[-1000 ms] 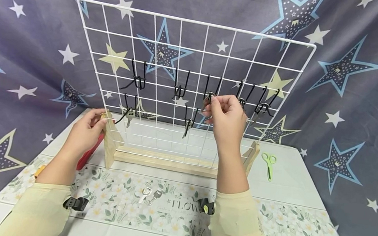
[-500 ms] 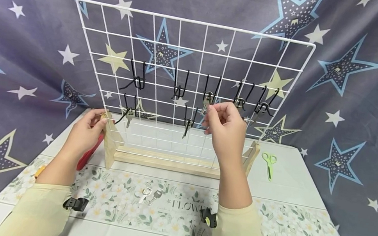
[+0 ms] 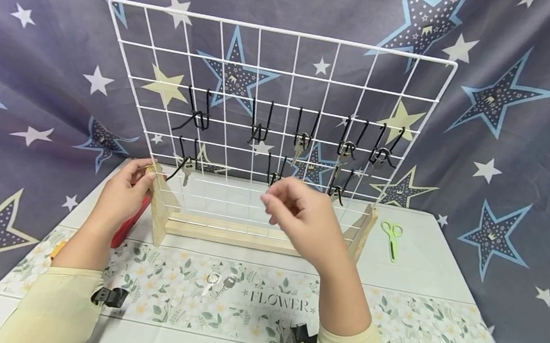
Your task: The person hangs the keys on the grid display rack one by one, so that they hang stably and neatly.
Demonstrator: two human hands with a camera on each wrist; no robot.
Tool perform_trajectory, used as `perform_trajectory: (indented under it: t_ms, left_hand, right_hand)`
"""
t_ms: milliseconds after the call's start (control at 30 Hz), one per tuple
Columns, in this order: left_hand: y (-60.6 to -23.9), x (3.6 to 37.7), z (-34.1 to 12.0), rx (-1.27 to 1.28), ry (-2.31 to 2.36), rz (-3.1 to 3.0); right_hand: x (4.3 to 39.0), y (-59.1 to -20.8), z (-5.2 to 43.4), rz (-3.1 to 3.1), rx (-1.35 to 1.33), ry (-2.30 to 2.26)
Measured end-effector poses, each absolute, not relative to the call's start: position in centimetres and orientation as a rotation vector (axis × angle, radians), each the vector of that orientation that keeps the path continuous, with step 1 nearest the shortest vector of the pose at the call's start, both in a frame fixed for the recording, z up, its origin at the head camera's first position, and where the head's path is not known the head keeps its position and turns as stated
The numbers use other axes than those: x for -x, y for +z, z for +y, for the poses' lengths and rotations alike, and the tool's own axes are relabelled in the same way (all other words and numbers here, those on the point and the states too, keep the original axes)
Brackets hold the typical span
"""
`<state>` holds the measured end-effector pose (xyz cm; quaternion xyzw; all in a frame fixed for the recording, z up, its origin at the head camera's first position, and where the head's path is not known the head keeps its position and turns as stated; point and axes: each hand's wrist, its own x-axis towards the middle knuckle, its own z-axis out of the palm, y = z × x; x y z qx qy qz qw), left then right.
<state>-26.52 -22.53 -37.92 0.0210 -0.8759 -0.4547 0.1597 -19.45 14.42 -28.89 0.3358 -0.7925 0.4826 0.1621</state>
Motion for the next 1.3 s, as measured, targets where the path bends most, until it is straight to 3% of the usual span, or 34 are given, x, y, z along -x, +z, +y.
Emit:
perform_trajectory:
  t_ms: [333, 767, 1300]
  left_hand:
    - [-37.9, 26.5, -22.6, -0.063, -1.305, -2.508]
    - [-37.8, 26.4, -22.6, -0.061, -1.317, -2.498]
    - [-37.8, 26.3, -22.5, -0.054, -1.346, -2.490]
  right_hand:
    - [20.2, -32.8, 12.2, -2.827, -1.039, 0.843]
    - [22.9, -39.3, 9.5, -3.195, -0.975, 0.659]
    - [23.5, -42.9, 7.9, -3.334, -0.843, 0.653]
